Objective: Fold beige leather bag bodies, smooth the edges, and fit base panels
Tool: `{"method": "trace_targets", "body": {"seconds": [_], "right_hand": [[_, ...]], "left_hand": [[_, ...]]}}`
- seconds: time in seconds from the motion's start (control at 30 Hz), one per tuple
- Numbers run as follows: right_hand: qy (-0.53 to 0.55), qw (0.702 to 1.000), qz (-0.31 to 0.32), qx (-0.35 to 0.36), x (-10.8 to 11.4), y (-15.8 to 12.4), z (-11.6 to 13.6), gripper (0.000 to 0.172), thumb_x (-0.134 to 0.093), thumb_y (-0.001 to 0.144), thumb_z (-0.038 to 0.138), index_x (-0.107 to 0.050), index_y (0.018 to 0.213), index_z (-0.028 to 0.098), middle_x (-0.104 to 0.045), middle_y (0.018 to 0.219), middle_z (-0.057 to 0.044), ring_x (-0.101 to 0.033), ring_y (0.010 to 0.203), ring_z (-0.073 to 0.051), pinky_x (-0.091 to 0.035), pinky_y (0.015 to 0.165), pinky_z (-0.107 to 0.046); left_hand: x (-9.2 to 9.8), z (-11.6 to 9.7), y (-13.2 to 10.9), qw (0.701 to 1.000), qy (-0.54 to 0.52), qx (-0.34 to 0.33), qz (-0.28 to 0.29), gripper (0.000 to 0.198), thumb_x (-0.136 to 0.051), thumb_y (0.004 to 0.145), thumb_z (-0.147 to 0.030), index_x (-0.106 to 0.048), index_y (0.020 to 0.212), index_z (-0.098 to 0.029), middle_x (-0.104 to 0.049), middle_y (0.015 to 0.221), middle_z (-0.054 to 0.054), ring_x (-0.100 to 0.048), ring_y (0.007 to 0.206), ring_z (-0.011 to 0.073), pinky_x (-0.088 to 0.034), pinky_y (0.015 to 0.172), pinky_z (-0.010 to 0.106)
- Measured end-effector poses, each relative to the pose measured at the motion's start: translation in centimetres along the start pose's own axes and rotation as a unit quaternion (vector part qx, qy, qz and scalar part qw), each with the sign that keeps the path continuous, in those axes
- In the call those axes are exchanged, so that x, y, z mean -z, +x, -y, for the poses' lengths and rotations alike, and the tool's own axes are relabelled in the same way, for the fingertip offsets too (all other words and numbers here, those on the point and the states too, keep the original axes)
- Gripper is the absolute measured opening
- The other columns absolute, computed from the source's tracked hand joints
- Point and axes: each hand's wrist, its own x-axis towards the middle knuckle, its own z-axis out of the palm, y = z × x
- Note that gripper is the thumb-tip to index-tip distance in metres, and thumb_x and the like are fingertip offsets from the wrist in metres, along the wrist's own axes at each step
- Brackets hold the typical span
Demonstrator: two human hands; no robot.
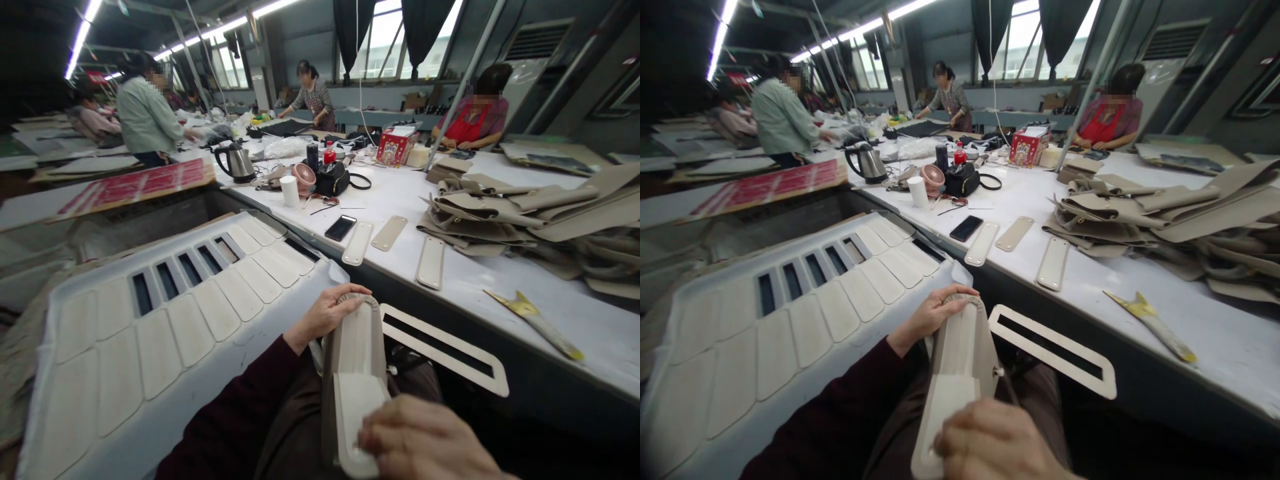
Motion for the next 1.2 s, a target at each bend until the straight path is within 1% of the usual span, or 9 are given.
{"method": "trace_targets", "body": {"seconds": [0.07, 0.17, 0.27, 0.4, 0.57, 0.8, 1.0, 1.13, 1.2], "right_hand": [[0.051, 0.991, -0.086, -0.09, 1.0, 1.2, -1.7, 0.016, -0.051, 0.097, 0.017, -0.065, 0.102, 0.023, -0.075, 0.099, -0.006, -0.07, 0.098, -0.019, -0.058, 0.084, -0.028], [0.11, 0.939, -0.236, -0.223, 0.1, 2.7, -5.5, 0.008, -0.063, 0.088, 0.017, -0.066, 0.087, 0.024, -0.075, 0.1, -0.004, -0.067, 0.109, -0.024, -0.054, 0.096, -0.039], [0.154, 0.899, -0.297, -0.284, -2.0, 3.6, -8.7, 0.005, -0.066, 0.085, 0.023, -0.066, 0.08, 0.022, -0.074, 0.106, -0.007, -0.061, 0.118, -0.028, -0.048, 0.104, -0.048], [0.16, 0.879, -0.325, -0.311, -3.7, 4.0, -10.4, 0.005, -0.066, 0.084, 0.023, -0.065, 0.079, 0.021, -0.07, 0.119, -0.008, -0.058, 0.123, -0.028, -0.047, 0.103, -0.045], [0.145, 0.871, -0.338, -0.325, -4.2, 4.0, -10.7, 0.005, -0.067, 0.083, 0.022, -0.065, 0.078, 0.022, -0.07, 0.119, -0.008, -0.059, 0.121, -0.026, -0.046, 0.103, -0.044], [0.147, 0.866, -0.35, -0.327, -5.0, 3.9, -11.5, 0.006, -0.066, 0.083, 0.024, -0.065, 0.078, 0.022, -0.072, 0.113, -0.007, -0.058, 0.123, -0.026, -0.045, 0.105, -0.045], [0.152, 0.858, -0.365, -0.326, -5.6, 3.9, -11.8, 0.009, -0.066, 0.083, 0.028, -0.064, 0.076, 0.022, -0.074, 0.109, -0.007, -0.06, 0.12, -0.027, -0.047, 0.103, -0.045], [0.185, 0.85, -0.372, -0.323, -5.6, 4.3, -11.9, 0.009, -0.067, 0.082, 0.028, -0.063, 0.076, 0.021, -0.074, 0.105, -0.007, -0.062, 0.117, -0.026, -0.047, 0.102, -0.043], [0.233, 0.83, -0.388, -0.326, -5.2, 4.0, -11.9, 0.011, -0.068, 0.081, 0.03, -0.061, 0.08, 0.021, -0.073, 0.108, -0.008, -0.064, 0.112, -0.025, -0.049, 0.098, -0.041]], "left_hand": [[-0.1, 0.0, 0.0, 0.999, -0.032, -0.004, 0.013, 0.047, -0.042, 0.096, -0.052, -0.066, 0.116, -0.017, -0.068, 0.116, 0.009, -0.061, 0.108, 0.0263, -0.045, 0.096, 0.037], [-0.3, 0.5, 0.1, 0.995, -0.101, 0.003, 0.017, 0.067, -0.029, 0.094, -0.066, -0.065, 0.118, -0.015, -0.068, 0.116, 0.013, -0.063, 0.107, 0.0275, -0.047, 0.093, 0.037], [-0.6, 1.1, 0.0, 0.985, -0.171, 0.021, 0.004, 0.075, -0.028, 0.089, -0.075, -0.062, 0.12, -0.017, -0.068, 0.115, 0.012, -0.063, 0.106, 0.0274, -0.049, 0.088, 0.035], [-0.9, 1.5, -0.3, 0.979, -0.204, 0.019, -0.021, 0.078, -0.027, 0.087, -0.078, -0.063, 0.121, -0.017, -0.069, 0.105, 0.011, -0.064, 0.097, 0.0255, -0.05, 0.081, 0.032], [-1.0, 1.4, -0.4, 0.979, -0.203, 0.023, -0.023, 0.073, -0.026, 0.091, -0.073, -0.062, 0.123, -0.019, -0.069, 0.102, 0.009, -0.064, 0.088, 0.023, -0.049, 0.074, 0.031], [-0.8, 1.4, -0.3, 0.992, -0.112, 0.018, -0.048, 0.066, -0.034, 0.091, -0.071, -0.065, 0.114, -0.017, -0.067, 0.11, 0.011, -0.059, 0.107, 0.0282, -0.047, 0.087, 0.036], [-1.0, 1.1, -0.4, 0.998, -0.045, -0.01, -0.053, 0.048, -0.037, 0.098, -0.054, -0.061, 0.116, -0.016, -0.065, 0.117, 0.01, -0.058, 0.112, 0.0258, -0.042, 0.099, 0.037], [-1.5, 1.0, -0.6, 0.997, -0.037, -0.002, -0.067, 0.037, -0.043, 0.098, -0.046, -0.06, 0.114, -0.018, -0.065, 0.117, 0.009, -0.057, 0.113, 0.0248, -0.041, 0.1, 0.035], [-1.6, 1.1, -0.8, 0.996, -0.045, 0.023, -0.075, 0.035, -0.045, 0.097, -0.046, -0.06, 0.113, -0.018, -0.066, 0.11, 0.007, -0.06, 0.103, 0.0228, -0.046, 0.09, 0.032]]}}
